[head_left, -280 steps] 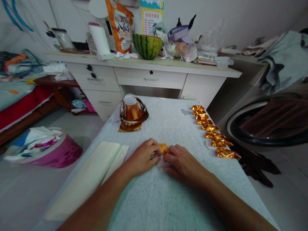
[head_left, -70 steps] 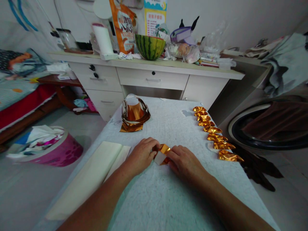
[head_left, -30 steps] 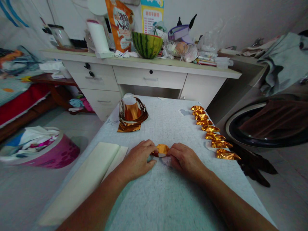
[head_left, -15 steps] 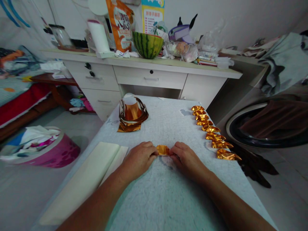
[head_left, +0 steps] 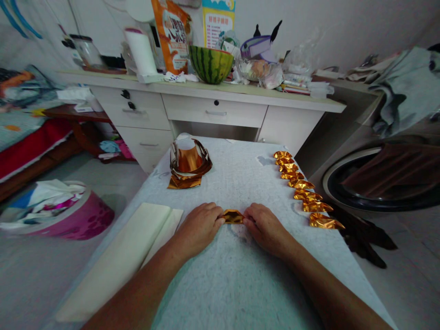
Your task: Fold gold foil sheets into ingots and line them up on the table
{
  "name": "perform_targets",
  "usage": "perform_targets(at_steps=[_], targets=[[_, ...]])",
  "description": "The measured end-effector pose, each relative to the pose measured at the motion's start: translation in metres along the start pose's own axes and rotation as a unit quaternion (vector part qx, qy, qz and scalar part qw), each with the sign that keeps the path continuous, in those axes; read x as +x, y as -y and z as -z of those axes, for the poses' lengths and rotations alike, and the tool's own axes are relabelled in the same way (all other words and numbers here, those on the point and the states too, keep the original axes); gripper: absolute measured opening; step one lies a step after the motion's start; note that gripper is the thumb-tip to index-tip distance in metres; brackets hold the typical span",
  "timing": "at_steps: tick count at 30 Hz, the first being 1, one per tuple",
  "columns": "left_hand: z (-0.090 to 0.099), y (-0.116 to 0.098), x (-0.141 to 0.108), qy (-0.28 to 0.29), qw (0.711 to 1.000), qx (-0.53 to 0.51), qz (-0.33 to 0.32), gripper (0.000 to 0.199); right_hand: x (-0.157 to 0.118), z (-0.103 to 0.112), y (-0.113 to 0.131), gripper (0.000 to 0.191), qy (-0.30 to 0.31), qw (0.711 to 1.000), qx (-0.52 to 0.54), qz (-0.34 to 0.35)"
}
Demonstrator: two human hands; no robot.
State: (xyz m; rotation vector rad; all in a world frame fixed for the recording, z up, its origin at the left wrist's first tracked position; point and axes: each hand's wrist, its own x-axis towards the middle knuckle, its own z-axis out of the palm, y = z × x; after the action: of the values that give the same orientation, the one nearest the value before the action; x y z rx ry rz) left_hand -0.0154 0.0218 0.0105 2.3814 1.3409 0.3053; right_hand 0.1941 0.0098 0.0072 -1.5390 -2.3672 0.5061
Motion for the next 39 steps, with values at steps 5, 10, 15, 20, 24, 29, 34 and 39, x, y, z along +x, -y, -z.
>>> perform_targets(at_steps=[5,10,15,20,24,29,34,39], targets=[[-0.005,0.001,0.003,-0.009,1.0,0.027,0.009,0.02,0.004,-0.003,0.003,0.023,-0.002,0.999,-0.033,-0.034],[-0.009,0.001,0.004,-0.019,0.999,0.047,0.019,0.02,0.006,-0.006,0.005,0.022,-0.001,0.996,-0.068,-0.059],[-0.009,0.0,0.004,-0.016,0.997,0.059,0.04,0.016,0.008,-0.006,0.005,0.02,0.0,0.994,-0.075,-0.073],[-0.009,-0.001,0.005,-0.017,0.996,0.063,0.058,0.014,0.008,-0.007,0.008,0.019,-0.007,0.992,-0.086,-0.093],[-0.008,-0.002,0.005,-0.024,0.997,0.035,0.072,0.008,0.008,-0.01,0.009,0.017,-0.026,0.991,-0.092,-0.091],[-0.007,-0.003,0.004,-0.03,0.996,0.014,0.084,0.01,0.007,-0.011,0.009,0.015,-0.037,0.991,-0.086,-0.094],[-0.009,-0.002,0.004,-0.032,0.996,0.012,0.088,0.008,0.008,-0.013,0.008,0.014,-0.04,0.991,-0.086,-0.098],[-0.01,-0.001,0.004,-0.036,0.996,-0.001,0.087,0.007,0.007,-0.015,0.008,0.016,-0.04,0.99,-0.096,-0.095]])
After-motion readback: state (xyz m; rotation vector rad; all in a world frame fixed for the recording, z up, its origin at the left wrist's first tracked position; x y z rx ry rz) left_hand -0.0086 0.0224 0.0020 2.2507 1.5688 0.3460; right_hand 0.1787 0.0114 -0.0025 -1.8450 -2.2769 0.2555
